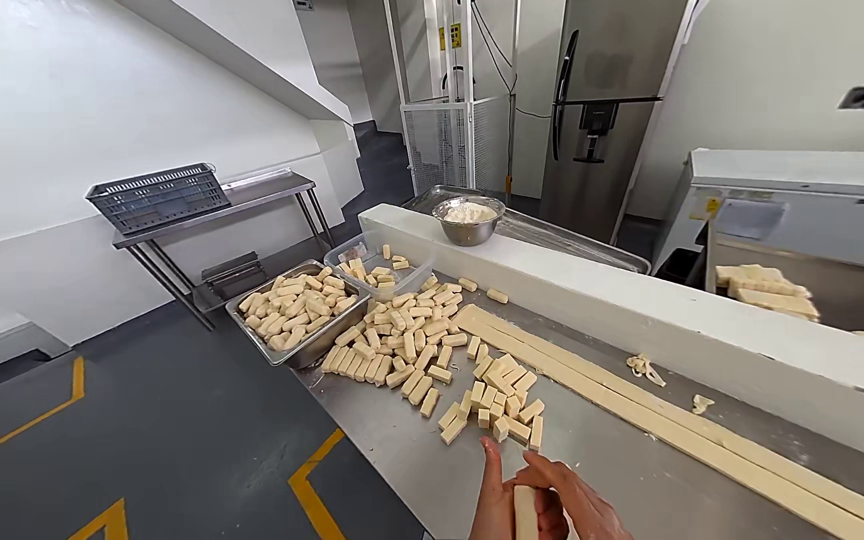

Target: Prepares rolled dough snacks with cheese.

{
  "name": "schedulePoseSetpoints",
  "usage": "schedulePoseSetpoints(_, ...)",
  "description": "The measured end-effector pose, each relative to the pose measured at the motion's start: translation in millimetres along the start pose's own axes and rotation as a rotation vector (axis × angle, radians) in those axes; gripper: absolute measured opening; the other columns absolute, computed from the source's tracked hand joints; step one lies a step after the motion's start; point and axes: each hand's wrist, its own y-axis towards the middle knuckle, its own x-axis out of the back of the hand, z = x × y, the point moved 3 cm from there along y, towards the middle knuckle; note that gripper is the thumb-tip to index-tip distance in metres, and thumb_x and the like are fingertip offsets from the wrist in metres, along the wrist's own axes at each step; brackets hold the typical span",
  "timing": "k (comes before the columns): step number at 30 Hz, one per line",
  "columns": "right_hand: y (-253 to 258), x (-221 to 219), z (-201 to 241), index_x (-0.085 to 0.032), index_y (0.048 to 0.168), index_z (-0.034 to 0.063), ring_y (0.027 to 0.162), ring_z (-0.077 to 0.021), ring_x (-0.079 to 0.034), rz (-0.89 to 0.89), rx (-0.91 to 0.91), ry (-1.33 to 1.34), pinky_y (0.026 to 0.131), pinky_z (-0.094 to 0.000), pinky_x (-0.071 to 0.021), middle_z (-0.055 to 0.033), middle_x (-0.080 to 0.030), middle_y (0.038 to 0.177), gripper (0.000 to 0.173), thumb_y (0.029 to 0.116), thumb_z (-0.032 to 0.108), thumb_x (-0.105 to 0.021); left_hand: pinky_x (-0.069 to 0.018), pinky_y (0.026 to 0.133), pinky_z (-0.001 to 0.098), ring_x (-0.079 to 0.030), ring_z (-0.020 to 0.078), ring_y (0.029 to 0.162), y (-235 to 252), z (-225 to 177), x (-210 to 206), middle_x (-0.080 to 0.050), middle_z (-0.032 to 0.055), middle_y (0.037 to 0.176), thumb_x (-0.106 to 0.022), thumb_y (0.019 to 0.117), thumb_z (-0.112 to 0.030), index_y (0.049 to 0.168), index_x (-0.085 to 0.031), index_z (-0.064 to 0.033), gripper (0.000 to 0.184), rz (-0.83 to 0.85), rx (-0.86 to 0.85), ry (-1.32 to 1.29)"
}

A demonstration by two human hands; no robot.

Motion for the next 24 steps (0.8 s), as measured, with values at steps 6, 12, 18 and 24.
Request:
schedulePoseSetpoints(6,-6,-16,2,-0.049,0.140,-0.0137,0.110,-0.0360,-0.070,0.146,0.037,-0.164,0.098,-0.0396,-0.0561,-0.0266,-0.068,0.121,0.080,0.0752,0.014,-0.087,-0.0528,0.055,0.0276,-0.058,0.0111,0.052,3,-4,20,-0.059,0.0009,0.059,0.000,0.1087,-0.050,0.083,-0.056,-0.0075,0.075,-0.481,-0.067,0.438)
schedulePoseSetpoints(12,-17,-31,-20,-0.034,0.148,-0.0184,0.121,-0.0415,-0.064,0.162,-0.273,0.010,0.105,-0.0496,-0.0507,-0.0293,-0.063,0.131,0.092,0.0764,0.010,-0.084,-0.0507,0.051,0.0260,-0.056,0.0112,0.049,22,5,47,-0.058,0.0011,0.058,0.003,0.1033,-0.063,0.085,-0.057,-0.0059,0.085,-0.489,0.047,0.320)
schedulePoseSetpoints(18,-56,18,-66,-0.040,0.148,-0.0152,0.134,-0.0462,-0.052,0.158,-0.605,0.089,0.111,-0.0569,-0.0435,-0.0353,-0.050,0.145,0.086,0.0844,0.024,-0.082,-0.0563,0.086,0.0404,-0.065,0.0307,0.103,64,-110,38,-0.057,0.0269,0.127,0.000,0.1021,-0.067,0.151,-0.026,0.0036,0.090,-0.544,-0.167,0.135)
schedulePoseSetpoints(24,-116,82,-98,-0.068,0.119,-0.0119,0.119,-0.0551,-0.058,0.334,-0.646,-0.195,0.104,-0.0649,-0.0432,-0.0356,-0.063,0.124,0.038,0.0885,0.010,-0.076,-0.0469,0.105,0.0507,-0.050,0.0412,0.133,80,-227,17,-0.027,0.0298,0.160,-0.007,0.1046,-0.065,0.162,-0.001,-0.0061,0.082,-0.639,-0.613,0.309)
